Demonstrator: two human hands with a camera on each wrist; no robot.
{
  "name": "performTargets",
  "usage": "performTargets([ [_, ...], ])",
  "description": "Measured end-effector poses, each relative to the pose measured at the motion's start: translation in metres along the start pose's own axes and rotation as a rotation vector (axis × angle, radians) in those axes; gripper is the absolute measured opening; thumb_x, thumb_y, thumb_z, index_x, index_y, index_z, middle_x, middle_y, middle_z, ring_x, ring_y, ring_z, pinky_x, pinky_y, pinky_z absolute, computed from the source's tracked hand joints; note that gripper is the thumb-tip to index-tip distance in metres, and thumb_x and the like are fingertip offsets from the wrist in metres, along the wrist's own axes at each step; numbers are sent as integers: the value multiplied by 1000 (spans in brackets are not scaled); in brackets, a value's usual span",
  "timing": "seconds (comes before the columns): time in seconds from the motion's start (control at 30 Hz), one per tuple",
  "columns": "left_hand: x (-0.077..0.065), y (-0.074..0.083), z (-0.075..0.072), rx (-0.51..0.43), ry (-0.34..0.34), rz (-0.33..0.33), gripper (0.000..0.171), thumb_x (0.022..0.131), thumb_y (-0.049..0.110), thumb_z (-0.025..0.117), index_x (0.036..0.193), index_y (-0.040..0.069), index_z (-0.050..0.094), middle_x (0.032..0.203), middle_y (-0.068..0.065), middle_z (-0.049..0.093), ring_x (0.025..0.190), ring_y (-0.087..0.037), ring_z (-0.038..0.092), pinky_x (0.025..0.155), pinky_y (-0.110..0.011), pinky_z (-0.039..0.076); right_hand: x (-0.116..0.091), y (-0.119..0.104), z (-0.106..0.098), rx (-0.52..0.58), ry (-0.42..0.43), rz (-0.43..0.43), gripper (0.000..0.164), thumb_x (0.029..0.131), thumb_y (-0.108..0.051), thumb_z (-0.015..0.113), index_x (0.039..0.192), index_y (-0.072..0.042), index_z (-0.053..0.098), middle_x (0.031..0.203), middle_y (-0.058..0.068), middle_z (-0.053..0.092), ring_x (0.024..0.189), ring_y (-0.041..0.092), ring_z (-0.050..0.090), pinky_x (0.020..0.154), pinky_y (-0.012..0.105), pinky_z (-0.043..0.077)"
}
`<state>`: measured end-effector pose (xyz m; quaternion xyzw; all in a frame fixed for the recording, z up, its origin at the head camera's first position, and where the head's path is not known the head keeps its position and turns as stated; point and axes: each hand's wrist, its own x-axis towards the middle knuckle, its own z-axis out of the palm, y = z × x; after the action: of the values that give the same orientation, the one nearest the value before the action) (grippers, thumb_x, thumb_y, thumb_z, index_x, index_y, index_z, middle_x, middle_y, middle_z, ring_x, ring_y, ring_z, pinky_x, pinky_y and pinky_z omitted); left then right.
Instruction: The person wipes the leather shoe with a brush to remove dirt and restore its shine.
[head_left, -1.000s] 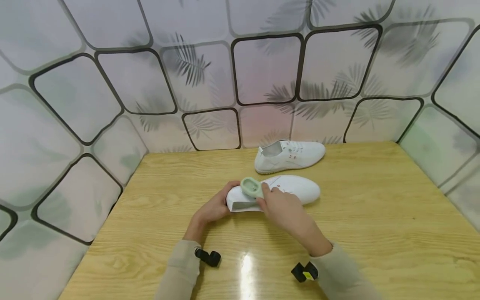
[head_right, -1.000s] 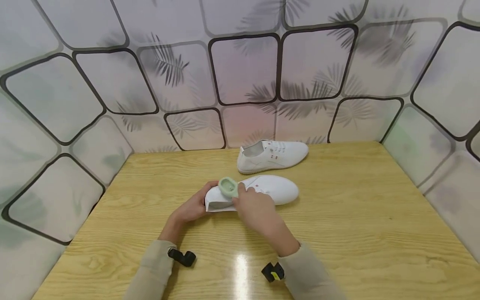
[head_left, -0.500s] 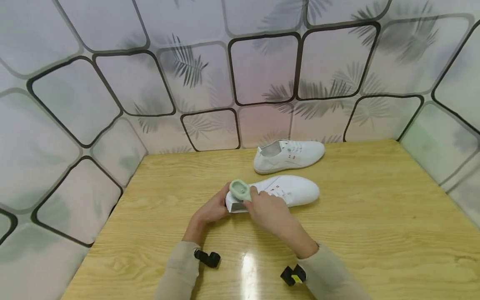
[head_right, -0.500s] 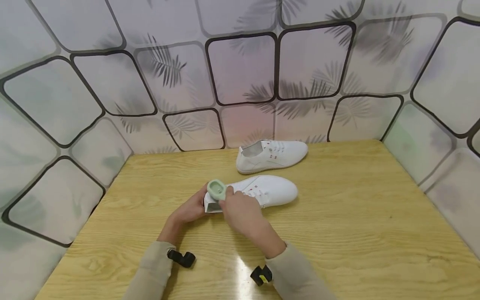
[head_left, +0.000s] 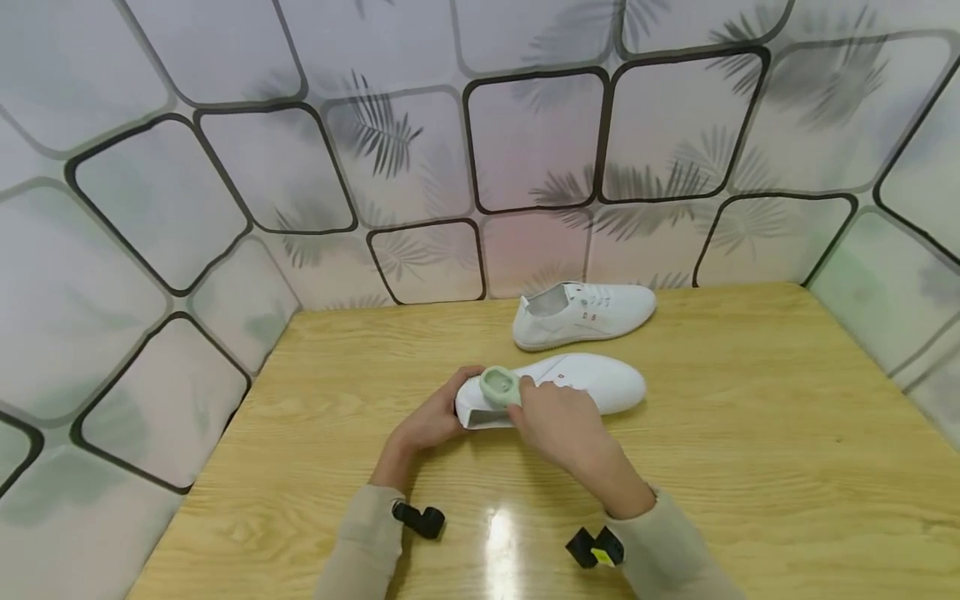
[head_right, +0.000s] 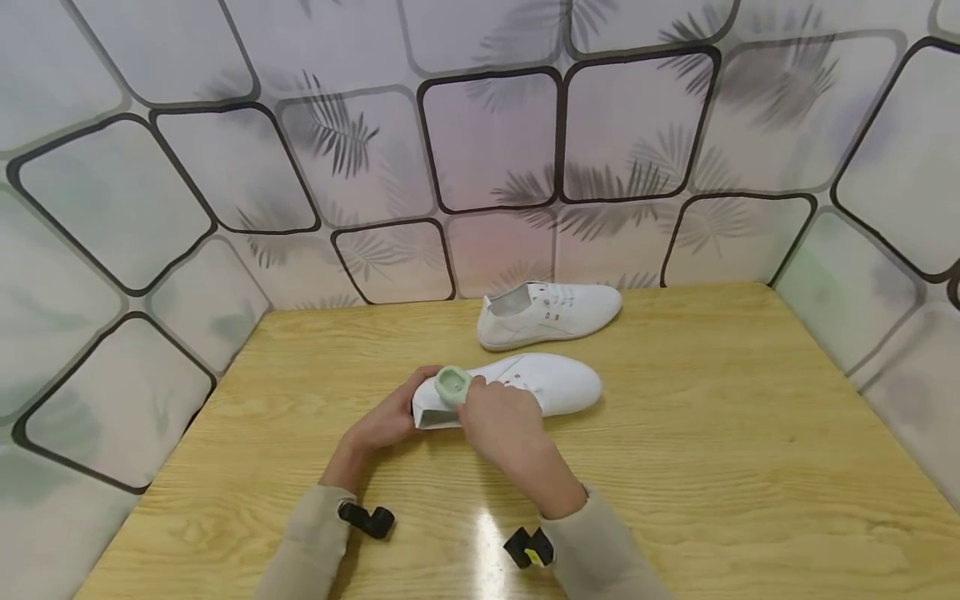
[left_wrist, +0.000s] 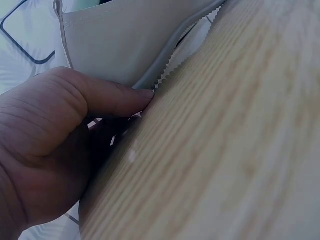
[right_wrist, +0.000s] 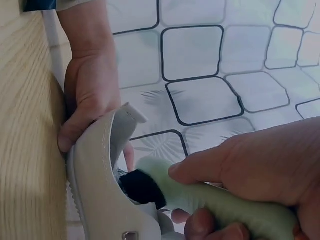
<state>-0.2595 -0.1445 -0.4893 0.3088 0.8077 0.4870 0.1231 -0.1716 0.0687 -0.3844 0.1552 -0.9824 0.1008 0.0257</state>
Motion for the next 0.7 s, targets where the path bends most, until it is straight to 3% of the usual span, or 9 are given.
performTargets([
  [0.13, 0, 2, -1, -19, -2, -4, 79, 79, -12, 72, 146, 14, 38, 141, -12, 51, 123, -25, 50, 104, -42, 38, -2, -5, 6, -27, 52, -36, 43, 99, -31, 61, 118, 7, 61, 78, 16, 64, 65, 32, 65, 53, 43, 52],
  [0.3, 0, 3, 0, -80, -13, -4, 70, 86, -4, 72, 147, 11, 40, 144, -12, 51, 133, -23, 45, 111, -42, 33, 2, -13, 15, 78, -7, -117, 52, 103, -34, 52, 135, 8, 52, 94, 19, 66, 73, 32, 67, 54, 41, 51],
  [0.5, -1, 5, 0, -36, -7, 102, 66, 89, -1, 71, 146, 4, 39, 142, -14, 52, 130, -25, 48, 109, -34, 36, 5, -13, 11, 151, -57, -145, 53, 104, -38, 50, 143, -2, 50, 111, 18, 66, 87, 32, 68, 64, 46, 52],
  [0.57, -3, 13, -1, -25, -8, 126, 66, 89, -2, 70, 146, 0, 37, 142, -17, 51, 130, -26, 48, 108, -32, 36, 5, -14, 9, 122, -41, -173, 53, 103, -38, 51, 142, -3, 51, 109, 17, 67, 85, 32, 68, 63, 45, 52],
  [0.7, -3, 16, -2, -32, -11, 80, 69, 87, -4, 71, 147, 3, 37, 141, -16, 51, 128, -27, 49, 108, -38, 36, 3, -11, 6, 45, -19, -151, 46, 101, -38, 55, 135, -6, 57, 90, 13, 67, 73, 30, 66, 55, 42, 50],
])
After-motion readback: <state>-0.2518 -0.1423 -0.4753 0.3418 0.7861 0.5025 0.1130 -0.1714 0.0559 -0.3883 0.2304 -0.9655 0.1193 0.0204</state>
